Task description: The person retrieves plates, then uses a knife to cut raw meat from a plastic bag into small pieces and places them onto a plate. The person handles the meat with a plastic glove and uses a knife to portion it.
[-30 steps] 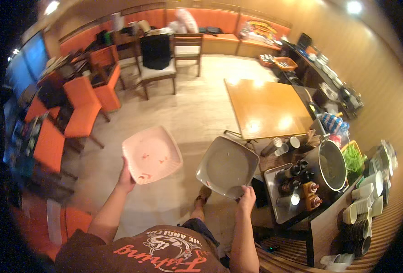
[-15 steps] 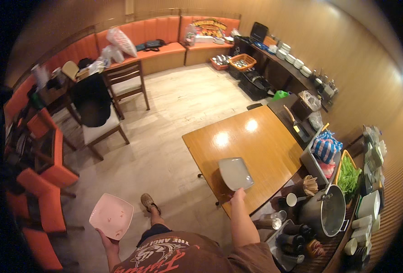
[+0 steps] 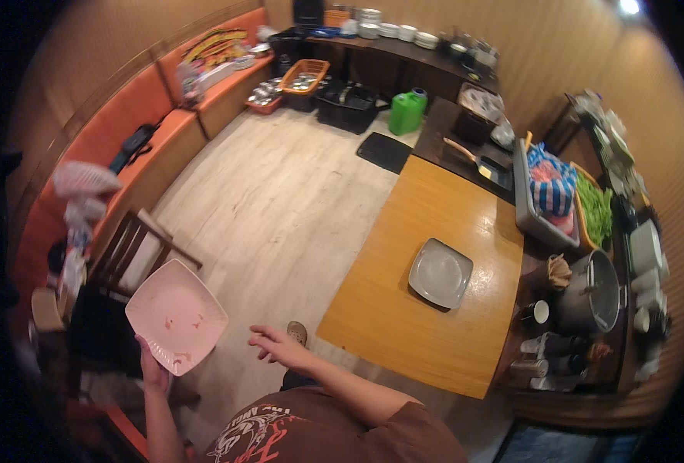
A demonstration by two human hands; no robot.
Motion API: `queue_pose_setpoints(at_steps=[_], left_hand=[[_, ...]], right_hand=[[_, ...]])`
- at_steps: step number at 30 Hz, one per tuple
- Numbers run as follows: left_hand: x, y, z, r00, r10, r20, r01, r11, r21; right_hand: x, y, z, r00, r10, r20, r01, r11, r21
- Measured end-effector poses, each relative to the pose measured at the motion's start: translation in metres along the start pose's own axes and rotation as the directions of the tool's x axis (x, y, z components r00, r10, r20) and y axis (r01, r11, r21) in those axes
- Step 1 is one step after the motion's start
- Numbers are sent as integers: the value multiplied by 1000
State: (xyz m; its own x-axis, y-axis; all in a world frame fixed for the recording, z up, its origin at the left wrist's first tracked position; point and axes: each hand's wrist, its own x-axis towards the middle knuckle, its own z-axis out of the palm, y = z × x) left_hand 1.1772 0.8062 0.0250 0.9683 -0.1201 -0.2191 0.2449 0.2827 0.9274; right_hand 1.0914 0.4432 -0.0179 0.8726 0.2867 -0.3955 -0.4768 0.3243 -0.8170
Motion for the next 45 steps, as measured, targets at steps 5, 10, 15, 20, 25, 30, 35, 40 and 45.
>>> queue_pose_setpoints(at_steps=[5, 10, 15, 20, 25, 30, 35, 40, 45], left_hand=[[167, -15, 103, 960, -161, 229, 168, 986, -12], [281, -28, 194, 855, -394, 337, 323, 913, 250], [388, -67, 307, 559, -647, 519, 388, 757, 526], [499, -104, 412, 251, -749, 614, 212, 661, 720], [621, -93, 466, 214, -778, 590, 29, 609, 793], [749, -96, 491, 397, -754, 523, -76, 541, 838], [866, -169, 474, 567, -699, 436, -271, 341, 900], [921, -209, 468, 471, -877, -97, -552, -378, 743], [914, -242, 584, 468, -869, 164, -388, -35, 921]], right_hand=[[97, -65, -55, 983, -178, -33, 181, 971, 158], [127, -107, -134, 922, -135, -362, 260, 910, 323], [131, -121, -203, 604, -59, -795, 359, 910, 206], [134, -111, -264, -7, 242, -970, 578, 793, 193], [162, -121, -332, -222, 536, -815, 833, 538, 128], [159, -75, -363, -338, 562, -755, 716, 675, 182], [75, 50, -315, -733, 624, 270, 651, 529, 545], [56, 72, -330, -834, 549, -59, 449, 737, 505], [45, -1, -400, -746, 663, -61, 560, 674, 481]])
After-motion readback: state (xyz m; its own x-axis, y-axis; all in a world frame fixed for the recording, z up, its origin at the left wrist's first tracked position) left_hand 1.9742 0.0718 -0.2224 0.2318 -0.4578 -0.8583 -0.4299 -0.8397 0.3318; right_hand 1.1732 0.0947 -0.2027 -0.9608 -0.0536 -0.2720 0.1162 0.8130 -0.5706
